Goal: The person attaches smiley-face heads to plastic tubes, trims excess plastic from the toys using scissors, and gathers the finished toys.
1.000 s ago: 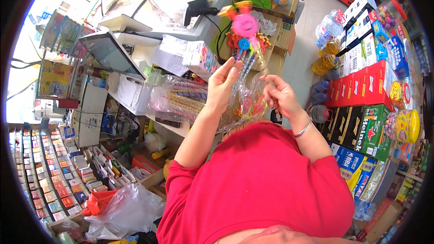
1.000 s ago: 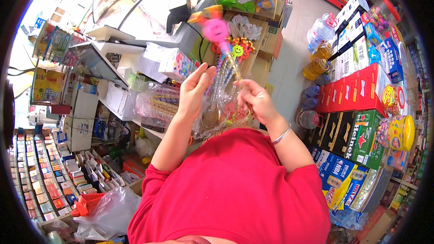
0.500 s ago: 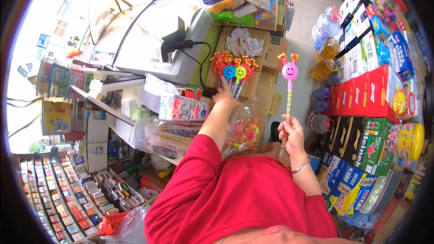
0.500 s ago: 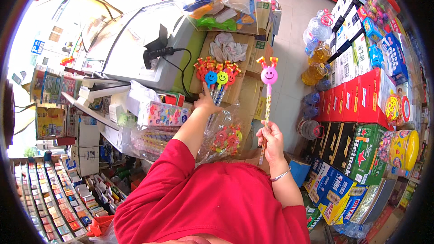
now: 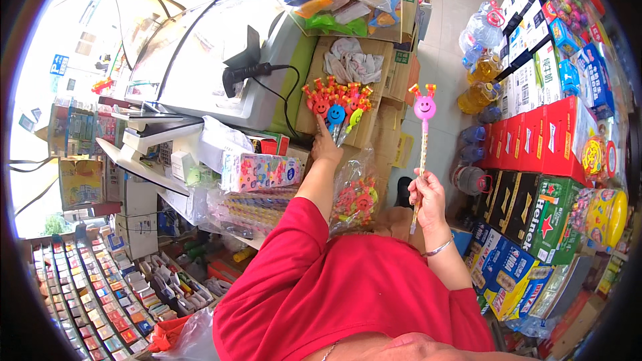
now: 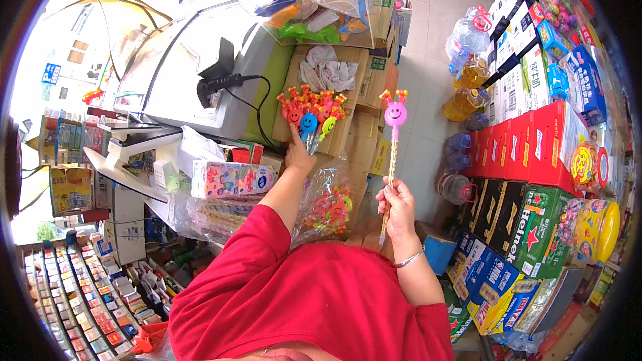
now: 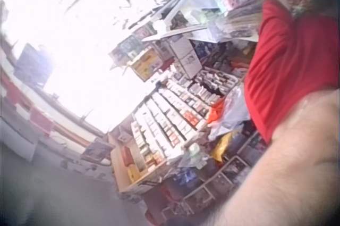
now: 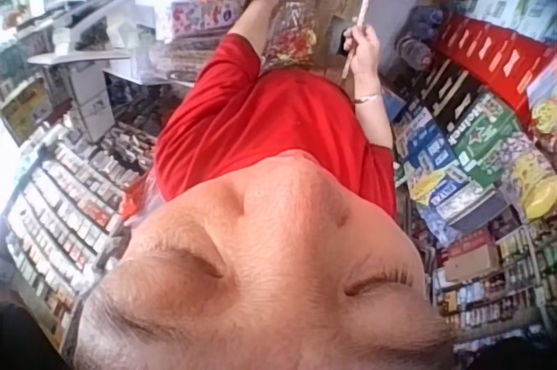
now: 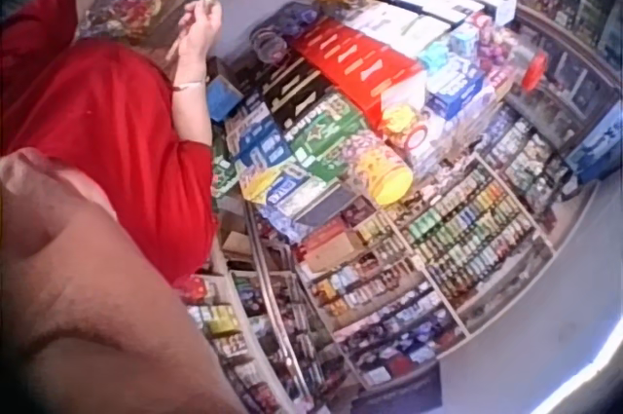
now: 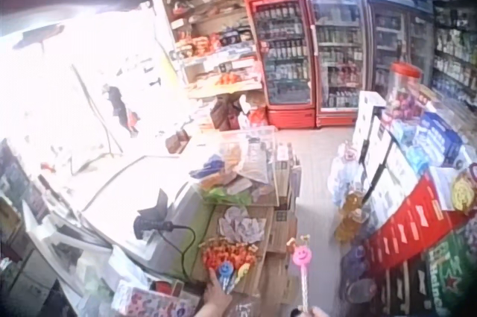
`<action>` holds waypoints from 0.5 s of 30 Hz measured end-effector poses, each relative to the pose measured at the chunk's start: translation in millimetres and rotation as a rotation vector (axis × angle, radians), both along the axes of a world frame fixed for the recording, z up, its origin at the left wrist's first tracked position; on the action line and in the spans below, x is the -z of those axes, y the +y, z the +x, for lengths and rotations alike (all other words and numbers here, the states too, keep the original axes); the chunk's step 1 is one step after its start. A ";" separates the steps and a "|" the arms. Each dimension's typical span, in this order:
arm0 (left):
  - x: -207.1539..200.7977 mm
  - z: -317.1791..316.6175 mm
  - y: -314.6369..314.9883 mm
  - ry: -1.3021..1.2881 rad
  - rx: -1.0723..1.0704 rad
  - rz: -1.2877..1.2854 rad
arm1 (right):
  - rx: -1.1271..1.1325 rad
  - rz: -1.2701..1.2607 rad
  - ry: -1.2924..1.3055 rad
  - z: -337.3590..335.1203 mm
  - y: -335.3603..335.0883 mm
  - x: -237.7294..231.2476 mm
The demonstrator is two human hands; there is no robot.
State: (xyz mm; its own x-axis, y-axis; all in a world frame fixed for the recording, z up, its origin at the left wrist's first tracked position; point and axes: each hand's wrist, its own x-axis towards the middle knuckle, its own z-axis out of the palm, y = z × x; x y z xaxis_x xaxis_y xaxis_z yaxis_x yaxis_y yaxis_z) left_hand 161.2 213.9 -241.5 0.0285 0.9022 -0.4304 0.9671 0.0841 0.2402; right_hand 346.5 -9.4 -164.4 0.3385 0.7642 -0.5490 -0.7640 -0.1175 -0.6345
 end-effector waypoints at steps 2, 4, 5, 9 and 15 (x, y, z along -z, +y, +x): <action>5.0 -3.7 4.1 -0.109 -0.047 0.007 | -0.010 -0.001 0.000 -1.7 -1.2 -1.0; 10.2 -4.8 2.0 -0.148 -0.078 0.007 | -0.019 -0.031 -0.004 -1.5 -5.6 -0.2; 7.5 -3.9 1.4 -0.131 -0.082 0.009 | -0.024 -0.042 -0.012 -2.2 -7.7 0.4; 7.6 1.8 -6.1 -0.069 -0.080 0.041 | -0.030 -0.054 -0.036 -0.9 -15.6 0.5; 15.1 -0.9 -3.6 -0.129 -0.109 0.031 | -0.067 -0.085 -0.096 -3.0 -23.6 8.8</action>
